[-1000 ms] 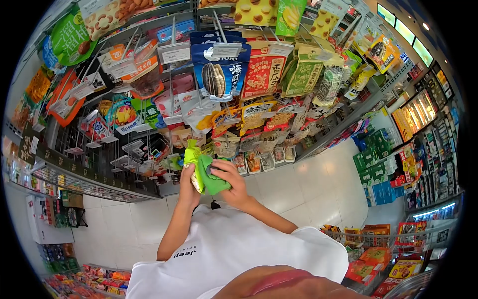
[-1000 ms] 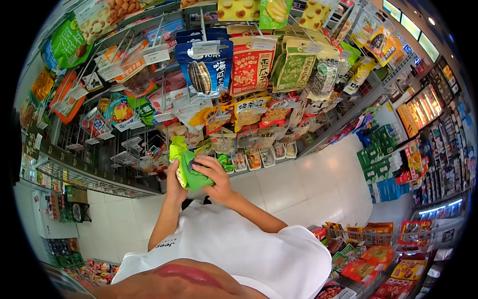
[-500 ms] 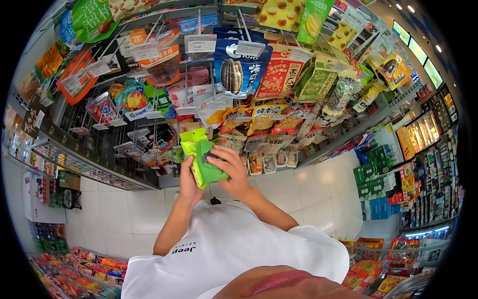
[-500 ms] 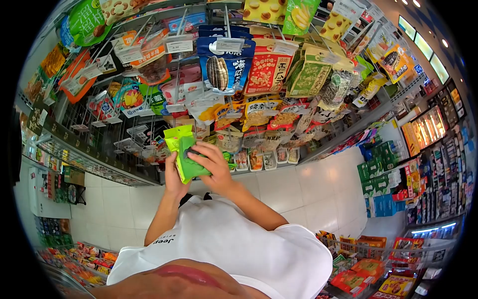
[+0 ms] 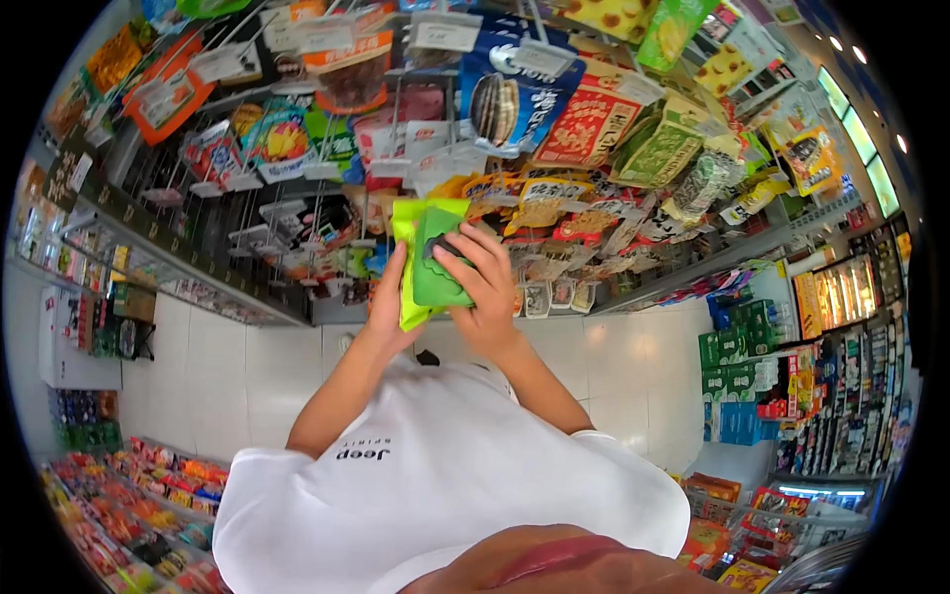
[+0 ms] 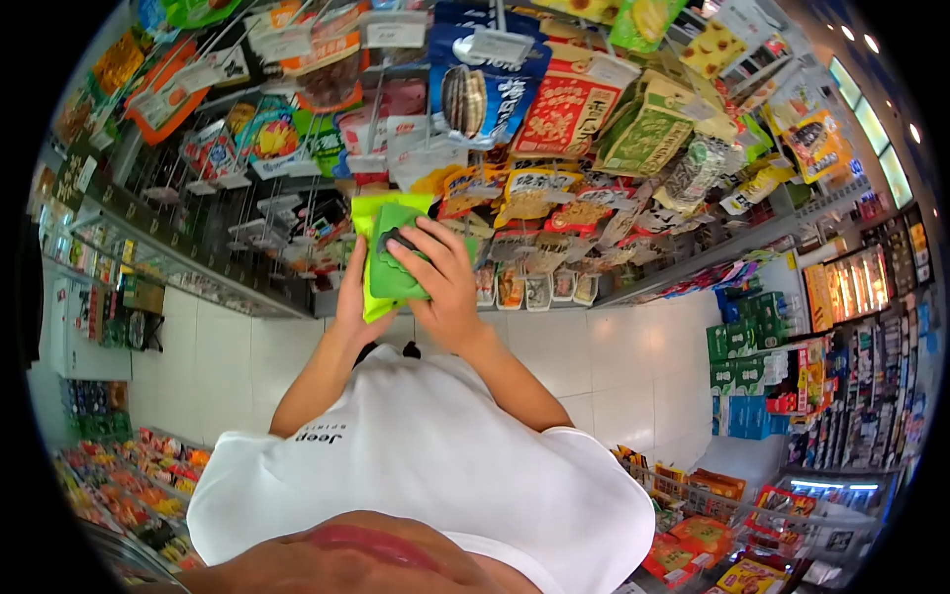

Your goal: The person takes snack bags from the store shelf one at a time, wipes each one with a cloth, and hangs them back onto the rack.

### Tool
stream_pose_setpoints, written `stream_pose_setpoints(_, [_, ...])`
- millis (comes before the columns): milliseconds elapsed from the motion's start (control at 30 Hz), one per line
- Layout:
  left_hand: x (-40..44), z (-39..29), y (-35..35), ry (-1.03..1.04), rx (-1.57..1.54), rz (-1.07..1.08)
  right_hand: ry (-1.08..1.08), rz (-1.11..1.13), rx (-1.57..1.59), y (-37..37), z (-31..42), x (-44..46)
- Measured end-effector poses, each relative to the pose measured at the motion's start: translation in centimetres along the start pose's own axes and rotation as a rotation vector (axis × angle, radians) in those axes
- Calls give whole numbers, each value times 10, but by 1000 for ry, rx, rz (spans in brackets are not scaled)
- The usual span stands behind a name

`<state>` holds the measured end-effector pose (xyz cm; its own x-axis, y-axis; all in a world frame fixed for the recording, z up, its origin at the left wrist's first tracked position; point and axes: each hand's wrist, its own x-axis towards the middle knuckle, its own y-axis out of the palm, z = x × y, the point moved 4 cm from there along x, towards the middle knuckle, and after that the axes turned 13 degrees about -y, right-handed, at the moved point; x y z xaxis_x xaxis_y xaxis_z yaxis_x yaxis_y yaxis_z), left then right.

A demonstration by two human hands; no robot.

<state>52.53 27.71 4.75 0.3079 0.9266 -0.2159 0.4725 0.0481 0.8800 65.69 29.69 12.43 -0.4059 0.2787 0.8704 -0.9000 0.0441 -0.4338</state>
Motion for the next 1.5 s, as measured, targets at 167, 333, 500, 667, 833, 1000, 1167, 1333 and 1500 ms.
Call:
stream_pose_setpoints(167, [12,-20,4,-47,6,254,-216,76,-63,3,16,-10])
stream_pose_setpoints(333, [5,-16,33,-38,20,131,-102,4,-59,-13,0,15])
stream_pose_setpoints(500, [12,-7,10,-43,249,154,-163,94,-39,-15,-1,38])
stream_pose_setpoints(667, [11,-8,2,-84,158,224,-164,102,-9,-16,-10,48])
stream_pose_setpoints(833, [10,-16,17,-99,-136,284,-87,58,-51,-16,-23,40])
stream_pose_setpoints(1000, [8,-23,37,-114,-301,310,-138,167,-6,-11,-12,33])
stream_pose_setpoints(1167, [23,-23,28,-84,-372,232,-100,228,-23,0,-7,22])
stream_pose_setpoints(1333, [26,-32,16,5,-215,287,-167,243,15,14,11,5])
stream_pose_setpoints(1500, [21,-30,22,25,-324,190,13,104,-41,6,3,-6])
